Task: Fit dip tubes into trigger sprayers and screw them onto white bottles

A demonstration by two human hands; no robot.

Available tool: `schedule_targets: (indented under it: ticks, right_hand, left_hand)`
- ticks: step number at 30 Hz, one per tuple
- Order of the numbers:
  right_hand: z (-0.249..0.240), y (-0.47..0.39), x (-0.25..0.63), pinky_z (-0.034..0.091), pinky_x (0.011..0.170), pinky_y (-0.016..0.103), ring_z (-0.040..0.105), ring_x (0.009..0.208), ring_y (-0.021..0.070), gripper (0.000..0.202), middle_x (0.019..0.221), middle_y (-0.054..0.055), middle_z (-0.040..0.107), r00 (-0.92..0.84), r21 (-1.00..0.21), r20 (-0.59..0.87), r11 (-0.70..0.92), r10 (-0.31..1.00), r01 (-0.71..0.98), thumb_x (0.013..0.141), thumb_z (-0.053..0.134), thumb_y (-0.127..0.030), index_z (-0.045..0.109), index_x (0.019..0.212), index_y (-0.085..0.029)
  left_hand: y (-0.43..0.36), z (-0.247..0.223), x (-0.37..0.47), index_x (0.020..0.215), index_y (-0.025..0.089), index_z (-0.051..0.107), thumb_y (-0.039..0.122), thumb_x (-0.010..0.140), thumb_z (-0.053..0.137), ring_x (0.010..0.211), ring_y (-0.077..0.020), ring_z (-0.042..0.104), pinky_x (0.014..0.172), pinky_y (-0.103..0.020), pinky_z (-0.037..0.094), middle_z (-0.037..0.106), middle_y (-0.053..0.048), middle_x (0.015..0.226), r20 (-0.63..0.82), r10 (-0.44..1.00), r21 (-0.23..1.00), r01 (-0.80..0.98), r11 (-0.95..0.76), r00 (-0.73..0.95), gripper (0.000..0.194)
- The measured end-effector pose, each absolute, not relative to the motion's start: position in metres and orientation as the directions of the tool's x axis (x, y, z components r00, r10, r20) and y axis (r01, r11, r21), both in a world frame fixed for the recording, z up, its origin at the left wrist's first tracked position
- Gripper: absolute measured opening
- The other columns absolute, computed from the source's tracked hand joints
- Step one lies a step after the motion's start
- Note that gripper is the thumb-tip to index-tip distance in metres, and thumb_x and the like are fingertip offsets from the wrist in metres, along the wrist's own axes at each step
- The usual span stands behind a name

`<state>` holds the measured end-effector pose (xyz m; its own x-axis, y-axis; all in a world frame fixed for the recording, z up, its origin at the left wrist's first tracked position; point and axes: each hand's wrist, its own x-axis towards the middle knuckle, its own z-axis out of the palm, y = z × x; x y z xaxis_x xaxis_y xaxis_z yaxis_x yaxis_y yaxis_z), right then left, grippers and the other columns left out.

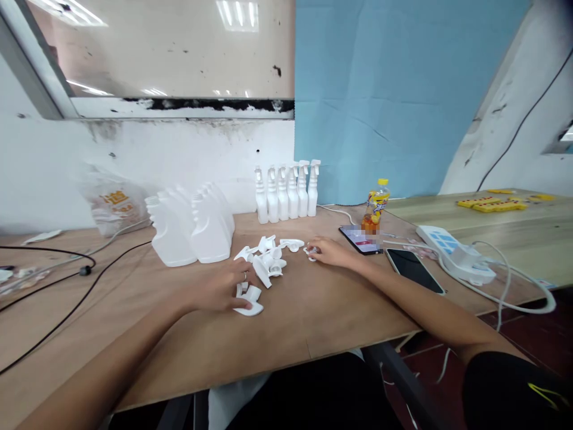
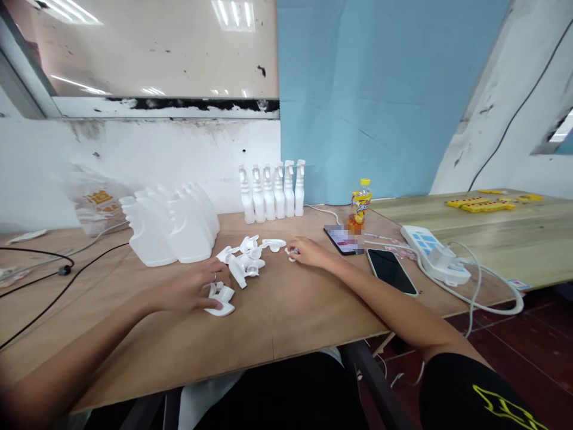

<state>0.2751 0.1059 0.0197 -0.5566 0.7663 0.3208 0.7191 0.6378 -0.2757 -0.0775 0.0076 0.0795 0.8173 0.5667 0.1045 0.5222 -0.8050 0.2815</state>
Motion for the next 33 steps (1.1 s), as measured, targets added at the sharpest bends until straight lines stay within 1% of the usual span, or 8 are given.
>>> schedule_targets:
  ticks: [2, 5, 9, 15, 20, 25, 30, 33]
  right_hand:
    - [0.017, 0.107, 0.274, 0.047, 0.078, 0.03, 0.066, 0.086, 0.0216, 0.012, 0.091, 0.008, 0.072, -0.537, -0.278, 0.344, 0.63, 0.77, 0.725, 0.085, 0.063, -0.015, 0.073, 0.089, -0.018]
    - [0.014, 0.109, 0.273, 0.047, 0.077, 0.029, 0.065, 0.083, 0.021, 0.011, 0.09, 0.008, 0.072, -0.514, -0.285, 0.367, 0.62, 0.775, 0.731, 0.084, 0.063, -0.014, 0.073, 0.087, -0.018]
    - [0.011, 0.111, 0.274, 0.047, 0.075, 0.028, 0.065, 0.082, 0.0197, 0.018, 0.094, 0.007, 0.073, -0.51, -0.288, 0.377, 0.621, 0.773, 0.729, 0.082, 0.062, -0.012, 0.072, 0.096, -0.017]
    - [0.011, 0.109, 0.276, 0.048, 0.079, 0.03, 0.066, 0.086, 0.0221, 0.018, 0.094, 0.008, 0.073, -0.516, -0.283, 0.382, 0.629, 0.767, 0.724, 0.083, 0.062, -0.014, 0.072, 0.097, -0.018]
    - [0.011, 0.108, 0.275, 0.049, 0.077, 0.029, 0.067, 0.082, 0.0208, 0.023, 0.093, 0.008, 0.073, -0.516, -0.298, 0.384, 0.631, 0.766, 0.716, 0.081, 0.06, -0.009, 0.072, 0.099, -0.016]
    - [0.01, 0.11, 0.276, 0.049, 0.078, 0.03, 0.068, 0.085, 0.0225, 0.023, 0.097, 0.009, 0.074, -0.51, -0.292, 0.39, 0.629, 0.766, 0.721, 0.079, 0.063, -0.01, 0.073, 0.099, -0.017]
    - [0.011, 0.111, 0.277, 0.049, 0.073, 0.028, 0.068, 0.077, 0.0196, 0.025, 0.09, 0.008, 0.074, -0.501, -0.294, 0.407, 0.629, 0.764, 0.72, 0.085, 0.056, -0.01, 0.072, 0.104, -0.015]
    - [0.01, 0.11, 0.277, 0.049, 0.082, 0.033, 0.067, 0.087, 0.0229, 0.028, 0.097, 0.01, 0.073, -0.494, -0.272, 0.428, 0.629, 0.757, 0.728, 0.084, 0.059, -0.012, 0.071, 0.109, -0.015]
  left_hand:
    - [0.006, 0.076, -0.073, 0.107, 0.025, 0.066, 0.039, 0.088, 0.069, 0.113, -0.0235, 0.056, 0.098, -0.037, 0.045, 0.06, -0.005, 0.12, 0.161, 0.545, 0.305, 0.484, -0.82, 0.823, 0.024]
    - [0.001, 0.061, -0.063, 0.104, 0.022, 0.061, 0.038, 0.092, 0.065, 0.116, -0.023, 0.055, 0.101, -0.037, 0.045, 0.058, -0.007, 0.123, 0.325, 0.509, 0.345, 0.401, -0.849, 0.797, 0.02]
    - [-0.011, 0.032, -0.047, 0.107, 0.022, 0.055, 0.036, 0.095, 0.063, 0.116, -0.0217, 0.056, 0.098, -0.036, 0.046, 0.059, -0.008, 0.125, 0.452, 0.489, 0.341, 0.362, -0.868, 0.746, 0.02]
    - [-0.026, 0.014, -0.03, 0.12, 0.023, 0.052, 0.035, 0.096, 0.058, 0.11, -0.0235, 0.058, 0.095, -0.039, 0.047, 0.061, -0.01, 0.121, 0.468, 0.425, 0.192, 0.381, -0.905, 0.774, 0.027]
    - [-0.024, 0.011, -0.029, 0.128, 0.026, 0.049, 0.026, 0.098, 0.054, 0.111, -0.0199, 0.06, 0.095, -0.034, 0.048, 0.061, -0.007, 0.122, 0.501, 0.436, 0.252, 0.355, -0.9, 0.748, 0.03]
    - [-0.022, 0.008, -0.033, 0.128, 0.027, 0.048, 0.036, 0.094, 0.063, 0.099, -0.0181, 0.065, 0.086, -0.032, 0.051, 0.065, -0.004, 0.113, 0.502, 0.553, 0.347, 0.431, -0.833, 0.665, 0.039]
    - [-0.023, 0.011, -0.033, 0.124, 0.026, 0.05, 0.04, 0.091, 0.065, 0.097, -0.0182, 0.065, 0.083, -0.032, 0.05, 0.066, -0.004, 0.113, 0.455, 0.606, 0.392, 0.464, -0.794, 0.652, 0.039]
    - [-0.024, 0.014, -0.033, 0.125, 0.025, 0.05, 0.039, 0.092, 0.063, 0.1, -0.02, 0.064, 0.086, -0.034, 0.05, 0.065, -0.005, 0.115, 0.43, 0.612, 0.399, 0.468, -0.788, 0.664, 0.038]
